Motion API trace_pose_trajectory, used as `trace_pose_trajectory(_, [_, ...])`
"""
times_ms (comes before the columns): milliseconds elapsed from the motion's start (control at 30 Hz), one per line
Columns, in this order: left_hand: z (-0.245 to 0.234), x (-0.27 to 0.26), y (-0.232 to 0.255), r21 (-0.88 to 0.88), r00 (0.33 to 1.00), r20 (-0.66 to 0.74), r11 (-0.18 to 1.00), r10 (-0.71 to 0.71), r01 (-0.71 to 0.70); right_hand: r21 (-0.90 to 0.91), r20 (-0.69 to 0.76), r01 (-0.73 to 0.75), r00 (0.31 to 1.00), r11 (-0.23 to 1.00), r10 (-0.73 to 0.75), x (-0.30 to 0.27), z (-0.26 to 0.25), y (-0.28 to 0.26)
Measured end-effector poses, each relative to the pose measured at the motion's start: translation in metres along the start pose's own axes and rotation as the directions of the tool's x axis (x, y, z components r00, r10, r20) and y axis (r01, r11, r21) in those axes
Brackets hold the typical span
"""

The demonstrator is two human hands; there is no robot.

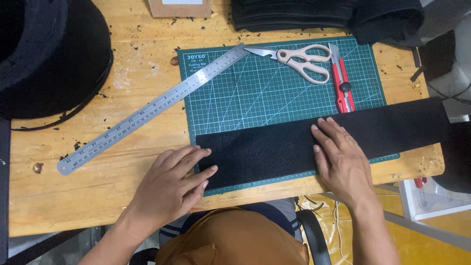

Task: The person unrolls a black fabric roll on a green cutting mat, aligns a metal ruler along the material, and uses a red utility knife to cut a straight strip. The person handles the fabric and ruler to ensure a precise cut.

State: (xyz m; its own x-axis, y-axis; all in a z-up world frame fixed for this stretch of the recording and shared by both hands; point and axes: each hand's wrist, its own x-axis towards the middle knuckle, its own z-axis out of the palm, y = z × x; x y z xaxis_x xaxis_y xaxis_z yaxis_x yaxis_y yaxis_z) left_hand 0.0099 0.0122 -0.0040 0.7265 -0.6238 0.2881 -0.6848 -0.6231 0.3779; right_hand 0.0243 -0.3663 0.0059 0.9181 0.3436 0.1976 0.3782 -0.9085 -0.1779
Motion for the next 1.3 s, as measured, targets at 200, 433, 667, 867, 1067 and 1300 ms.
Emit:
trace_pose_trajectory(200, [-0.001,0.001,0.001,0.007,1.000,0.005,1.000,-0.007,0.007,-0.031,-0.032,0.039,0.999,0.999,-0.040,0.002,0.001,-0.003])
trace_pose_trajectory(433, [-0.001,0.000,0.001,-0.005,1.000,-0.003,1.000,-0.010,0.010,-0.057,-0.016,0.023,1.000,0.998,-0.024,0.000,0.001,-0.003])
trace_pose_trajectory(667, [0.000,-0.001,0.001,-0.014,1.000,0.003,1.000,-0.012,0.013,-0.099,0.037,-0.132,0.990,0.986,0.136,0.005,0.001,-0.022])
trace_pose_trajectory(867, [-0.002,-0.001,0.000,-0.028,1.000,0.017,1.000,-0.007,0.008,-0.211,-0.047,-0.176,0.984,0.962,0.170,0.006,0.012,-0.034])
trace_pose_trajectory(1067, [-0.004,0.001,0.001,-0.035,1.000,-0.003,0.999,-0.001,0.001,-0.224,-0.100,-0.220,0.974,0.950,0.202,0.007,0.017,-0.040])
trace_pose_trajectory(1300, [-0.004,0.001,0.003,-0.052,1.000,-0.008,0.998,-0.019,0.018,-0.271,-0.062,-0.244,0.970,0.931,0.236,0.004,0.022,-0.037])
